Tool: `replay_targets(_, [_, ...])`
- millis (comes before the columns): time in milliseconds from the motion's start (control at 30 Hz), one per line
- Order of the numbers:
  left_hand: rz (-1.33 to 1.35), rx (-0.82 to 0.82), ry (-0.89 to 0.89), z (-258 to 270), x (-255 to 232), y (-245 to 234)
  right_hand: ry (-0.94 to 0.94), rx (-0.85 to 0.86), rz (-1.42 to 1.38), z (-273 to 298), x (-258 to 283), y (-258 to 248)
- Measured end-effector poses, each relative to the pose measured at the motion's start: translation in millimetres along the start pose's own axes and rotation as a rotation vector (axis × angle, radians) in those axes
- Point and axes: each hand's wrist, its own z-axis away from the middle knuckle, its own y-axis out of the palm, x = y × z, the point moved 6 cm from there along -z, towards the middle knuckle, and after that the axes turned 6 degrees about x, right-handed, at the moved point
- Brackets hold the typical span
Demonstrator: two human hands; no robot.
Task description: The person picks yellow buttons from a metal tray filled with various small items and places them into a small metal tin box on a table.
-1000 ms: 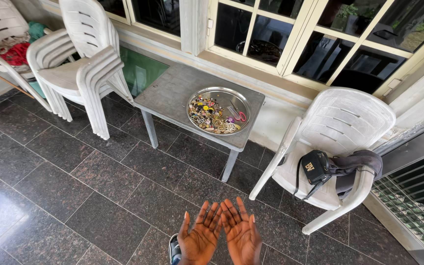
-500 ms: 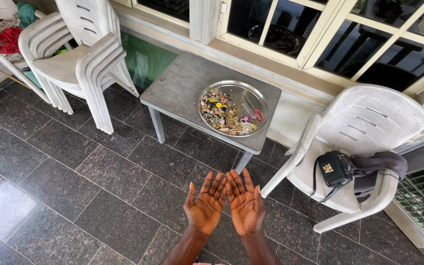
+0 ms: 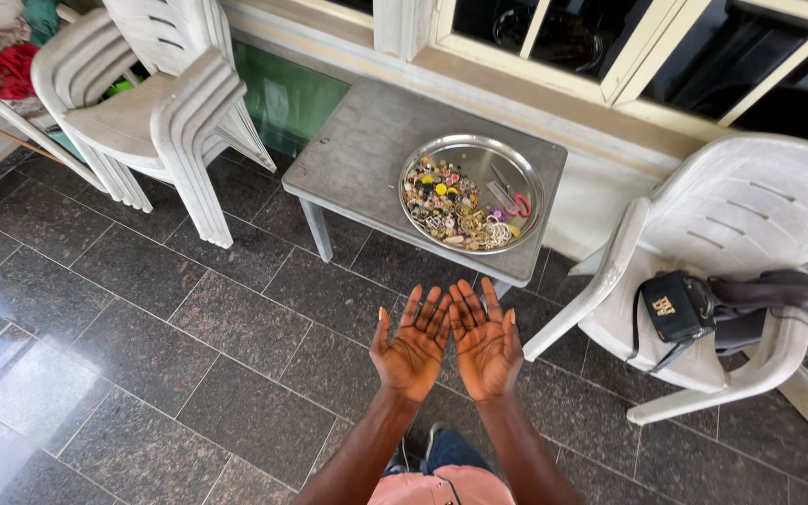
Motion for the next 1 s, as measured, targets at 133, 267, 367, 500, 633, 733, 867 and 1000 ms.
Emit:
replay_targets(133, [0.007, -0.033, -0.008, -11.1, -5.1, -8.9, 0.014, -0.014, -0.012, -9.2, -6.9, -4.7])
replay_targets(267, [-0.023, -0.078, -0.042, -30.2, -6.5, -22.9, 0.028, -0.044, -0.022, -24.7, -10.3, -19.0])
replay_targets(367, [-0.051, -0.057, -0.077, -51.4, -7.3, -30.9, 0.03, -0.046, -0.037, -40.2, -9.9, -32.4])
replay_targets(500, [-0.106, -0.101, -0.104, -80.2, -9.3, -40.1, 0.077, -0.099, -0.017, -64.6, -10.2, -52.8])
replay_targets(633, [-0.138, -0.15, -0.097, -113.0, -7.7, -50.2, 0.095, -0.089, -0.016, -95.0, -10.0, -71.7])
replay_targets(733, [-0.123, -0.166, -0.107, -139.2, -3.3, -55.5, 0.103, -0.092, -0.024, -118.0, -5.4, -83.3])
replay_targets(867, [-0.106, -0.169, -0.134, -172.7, -1.8, -59.5, 0.107, -0.127, -0.023, -147.6, 0.4, -94.6])
replay_targets(1000, [-0.146, -0.186, -0.135, -201.5, 1.1, -55.3, 0.109, -0.134, -0.018, -173.2, 7.7, -102.4])
